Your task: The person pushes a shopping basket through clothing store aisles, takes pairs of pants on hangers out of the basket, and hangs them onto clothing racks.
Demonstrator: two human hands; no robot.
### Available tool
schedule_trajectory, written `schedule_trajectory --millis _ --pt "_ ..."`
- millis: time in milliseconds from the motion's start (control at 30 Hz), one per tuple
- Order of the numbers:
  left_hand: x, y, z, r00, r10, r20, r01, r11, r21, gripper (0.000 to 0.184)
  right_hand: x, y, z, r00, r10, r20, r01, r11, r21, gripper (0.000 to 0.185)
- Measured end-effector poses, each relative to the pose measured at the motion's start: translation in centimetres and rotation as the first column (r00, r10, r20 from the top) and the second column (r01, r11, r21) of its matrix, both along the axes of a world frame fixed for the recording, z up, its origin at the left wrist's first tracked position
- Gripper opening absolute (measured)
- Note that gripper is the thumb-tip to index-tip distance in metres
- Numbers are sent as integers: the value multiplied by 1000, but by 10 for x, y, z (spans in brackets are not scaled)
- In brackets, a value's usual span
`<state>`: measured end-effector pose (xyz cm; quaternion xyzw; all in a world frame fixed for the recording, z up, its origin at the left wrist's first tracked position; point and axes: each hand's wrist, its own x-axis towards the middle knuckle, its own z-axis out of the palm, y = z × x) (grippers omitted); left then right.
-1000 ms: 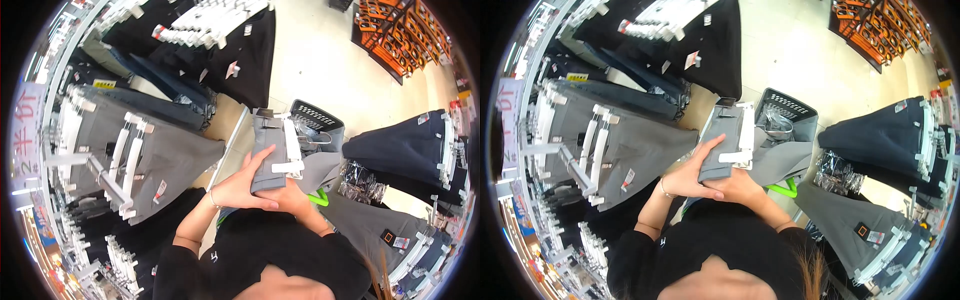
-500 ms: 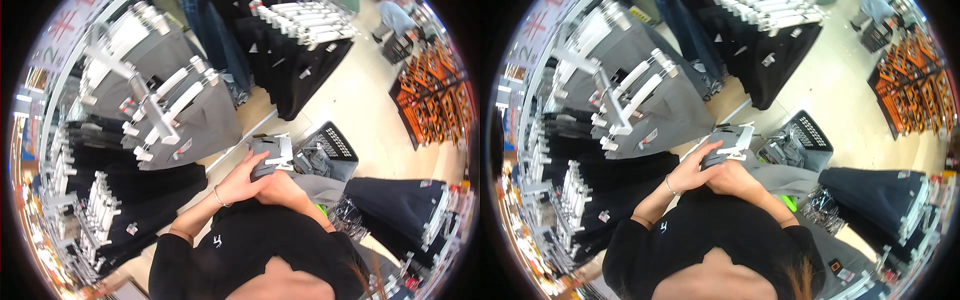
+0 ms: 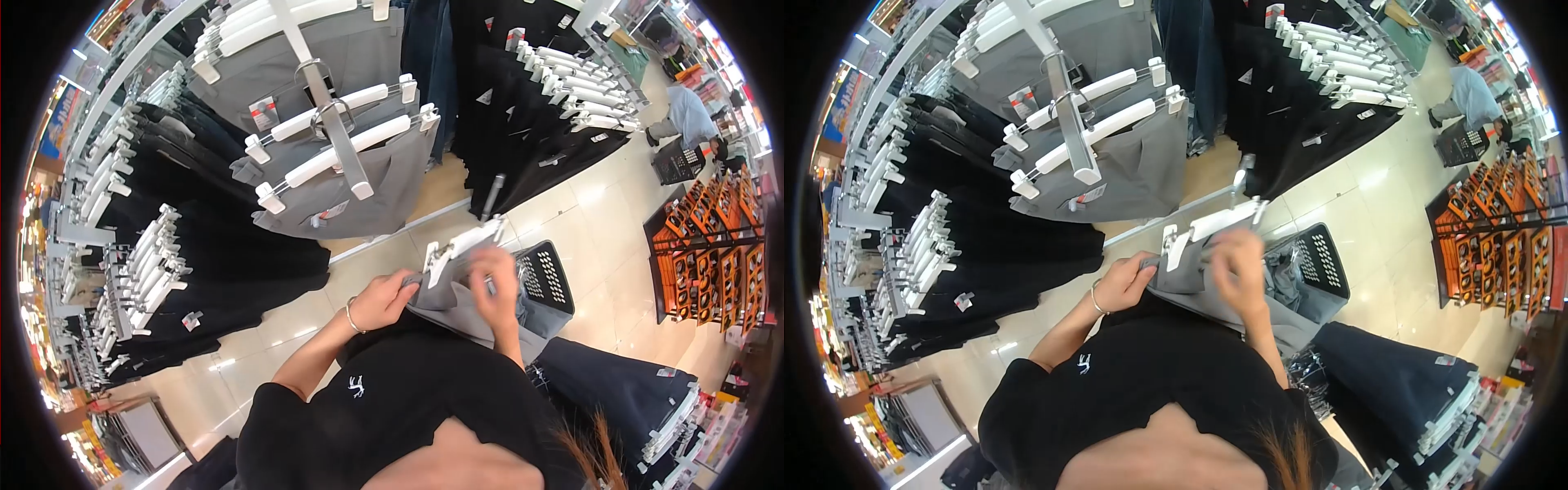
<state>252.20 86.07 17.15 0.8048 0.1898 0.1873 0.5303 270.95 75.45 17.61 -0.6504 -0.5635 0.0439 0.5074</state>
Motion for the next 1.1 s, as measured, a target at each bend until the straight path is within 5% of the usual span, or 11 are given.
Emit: schedule_trajectory --millis 100,233,367,467,600,667,767,833,900,1000,1100 --pt "-2 1 13 990 11 144 -6 999 -35 13 33 -5 -31 905 -385 -181 377 923 -78 25" --pt "-2 4 14 957 191 217 -168 979 -117 19 58 -6 -34 717 -317 -621 334 938 -93 39" --pt "-6 8 9 917 328 225 -265 926 -270 24 67 -1 -32 621 -459 -635 551 832 -62 40" --pt "-12 10 15 883 351 311 -290 930 -224 25 85 -15 -31 459 -416 -785 357 896 -266 40" --pt "-25 16 17 867 363 343 -298 927 -227 25 89 -21 -17 556 -383 -738 182 922 -342 33" --pt "-26 14 41 917 184 354 -238 964 116 21 94 -11 -13 585 -403 -704 306 913 -269 33" --pt "1 3 69 812 -350 467 220 925 310 26 133 7 -10 346 -1 -938 202 977 73 31" --pt "27 -16 92 723 -604 336 447 779 439 40 170 34 -8 248 388 -888 6 916 402 26" --pt "59 -31 101 560 -709 429 568 705 424 42 167 68 17 61 648 -759 -17 761 648 20" --pt "76 -27 102 702 -595 391 352 768 535 33 136 110 52 -217 771 -599 39 620 783 16" --pt "76 3 91 842 -247 479 -16 877 480 28 114 126 72 -292 700 -652 -120 650 751 18"
